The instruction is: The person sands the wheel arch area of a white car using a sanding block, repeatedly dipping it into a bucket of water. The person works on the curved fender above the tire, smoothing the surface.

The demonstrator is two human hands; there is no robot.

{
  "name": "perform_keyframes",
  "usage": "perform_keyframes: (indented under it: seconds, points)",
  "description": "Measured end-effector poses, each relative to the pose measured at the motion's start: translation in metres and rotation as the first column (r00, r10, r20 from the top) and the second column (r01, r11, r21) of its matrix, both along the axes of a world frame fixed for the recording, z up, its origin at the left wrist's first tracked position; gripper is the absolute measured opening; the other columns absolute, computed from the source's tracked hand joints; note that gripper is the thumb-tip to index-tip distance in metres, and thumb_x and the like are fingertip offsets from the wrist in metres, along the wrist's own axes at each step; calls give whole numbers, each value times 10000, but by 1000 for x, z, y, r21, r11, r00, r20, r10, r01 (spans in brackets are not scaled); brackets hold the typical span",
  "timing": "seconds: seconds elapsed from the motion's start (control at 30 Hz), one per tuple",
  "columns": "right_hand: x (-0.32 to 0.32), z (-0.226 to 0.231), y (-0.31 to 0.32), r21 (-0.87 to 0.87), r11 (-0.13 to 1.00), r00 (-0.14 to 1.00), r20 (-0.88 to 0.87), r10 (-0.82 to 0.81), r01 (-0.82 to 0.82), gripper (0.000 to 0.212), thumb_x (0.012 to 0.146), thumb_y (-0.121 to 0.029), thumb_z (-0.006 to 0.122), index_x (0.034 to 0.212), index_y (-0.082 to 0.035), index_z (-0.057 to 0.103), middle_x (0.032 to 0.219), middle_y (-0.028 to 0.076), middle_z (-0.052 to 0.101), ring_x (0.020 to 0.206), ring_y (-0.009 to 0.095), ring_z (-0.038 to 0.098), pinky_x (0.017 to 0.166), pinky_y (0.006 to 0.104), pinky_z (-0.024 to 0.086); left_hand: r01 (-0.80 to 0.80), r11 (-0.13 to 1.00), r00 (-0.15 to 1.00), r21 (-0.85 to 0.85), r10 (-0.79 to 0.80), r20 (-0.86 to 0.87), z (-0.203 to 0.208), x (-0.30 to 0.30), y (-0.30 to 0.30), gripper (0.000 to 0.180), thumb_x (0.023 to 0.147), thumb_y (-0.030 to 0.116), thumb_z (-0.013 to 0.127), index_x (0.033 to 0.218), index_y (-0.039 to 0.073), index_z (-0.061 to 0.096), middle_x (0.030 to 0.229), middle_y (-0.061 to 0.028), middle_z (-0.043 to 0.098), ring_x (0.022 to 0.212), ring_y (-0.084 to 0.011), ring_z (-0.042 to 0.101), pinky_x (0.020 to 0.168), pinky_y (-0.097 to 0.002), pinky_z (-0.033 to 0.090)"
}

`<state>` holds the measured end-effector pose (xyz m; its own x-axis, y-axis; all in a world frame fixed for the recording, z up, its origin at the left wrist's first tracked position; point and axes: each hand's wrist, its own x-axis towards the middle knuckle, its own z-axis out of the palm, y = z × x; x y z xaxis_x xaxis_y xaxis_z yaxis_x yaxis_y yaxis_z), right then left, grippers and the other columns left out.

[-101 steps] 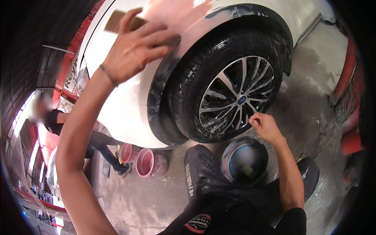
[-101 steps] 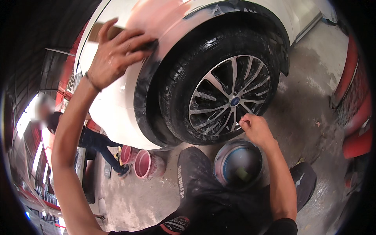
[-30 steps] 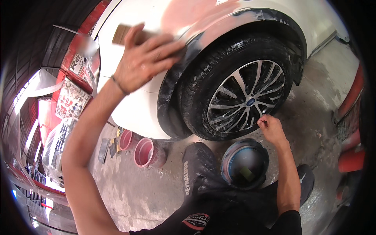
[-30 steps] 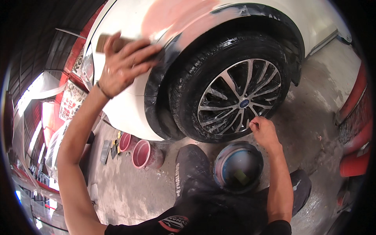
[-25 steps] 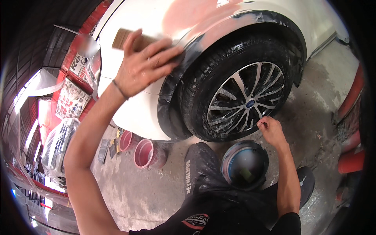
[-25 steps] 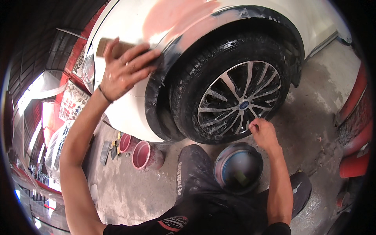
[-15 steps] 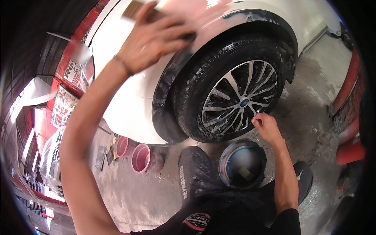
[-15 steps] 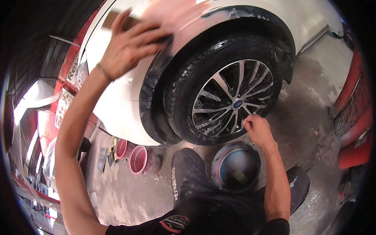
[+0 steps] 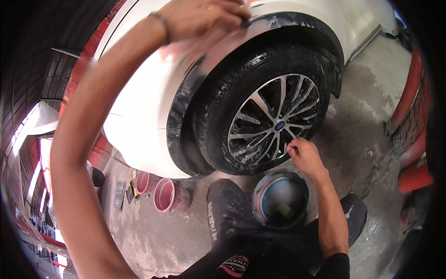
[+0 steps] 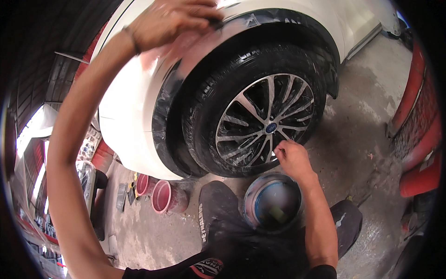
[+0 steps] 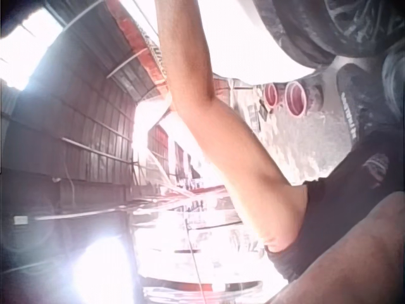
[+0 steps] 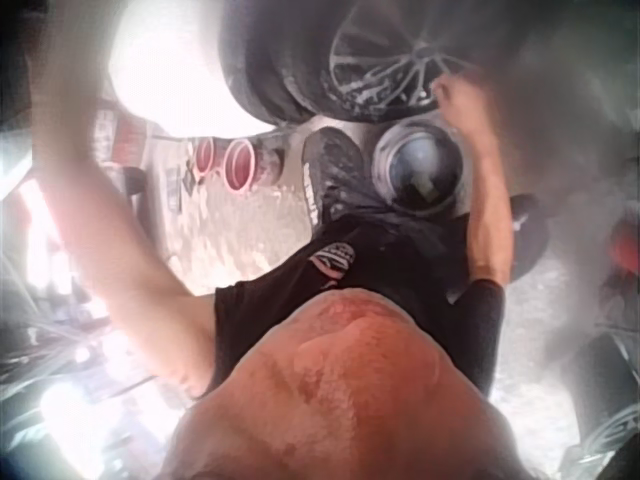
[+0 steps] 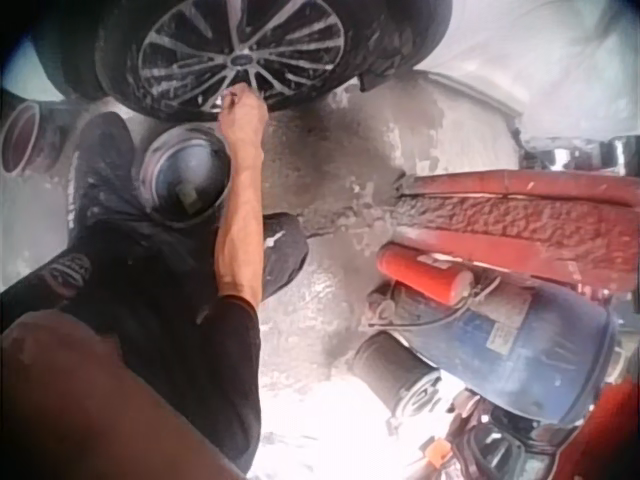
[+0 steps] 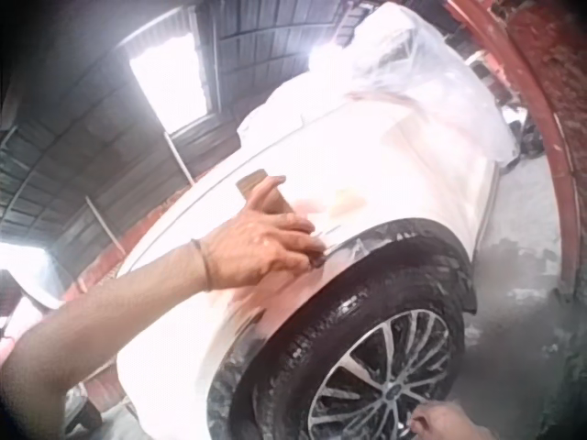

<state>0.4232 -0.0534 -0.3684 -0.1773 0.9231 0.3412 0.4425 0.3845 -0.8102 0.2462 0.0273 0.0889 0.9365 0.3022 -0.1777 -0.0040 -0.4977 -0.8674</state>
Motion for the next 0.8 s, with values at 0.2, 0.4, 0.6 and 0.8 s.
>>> perform_keyframes:
  seconds: [0.2,0.4,0.6,0.8]
  points:
    - [-19,12,-9,-3,999,998,44,51,-50,129,952,-161,728,948,-33,741,958,187,700,927,414,691,841,513,547,30,991,999,-129,-35,-42,1,52,37,244,990,149,611,1031,261,824,1305,87,761,1345,-130,624,1296,-714,140]
    - [-1,7,-4,-16,1000,998,68,17,-16,129,951,-161,727,964,-35,749,966,194,700,942,419,695,853,514,550,-18,996,998,91,13,58,-20,-59,-20,275,935,143,679,1114,312,799,1493,90,678,1436,-174,574,1328,-598,163]
    - [20,0,0,-34,999,997,79,-2,4,130,947,-151,726,973,-25,742,968,189,701,909,408,688,828,506,544,-83,996,974,25,76,212,-45,-137,-73,267,946,189,668,1111,356,796,1524,98,658,1413,-164,592,1301,-609,168]
    - [4,0,5,14,1000,999,40,17,-17,119,945,-137,730,965,-20,744,965,192,701,905,411,687,825,505,545,-26,981,995,193,7,99,-23,-48,-3,329,935,120,728,1158,348,811,1492,108,669,1461,-143,532,1279,-609,187]
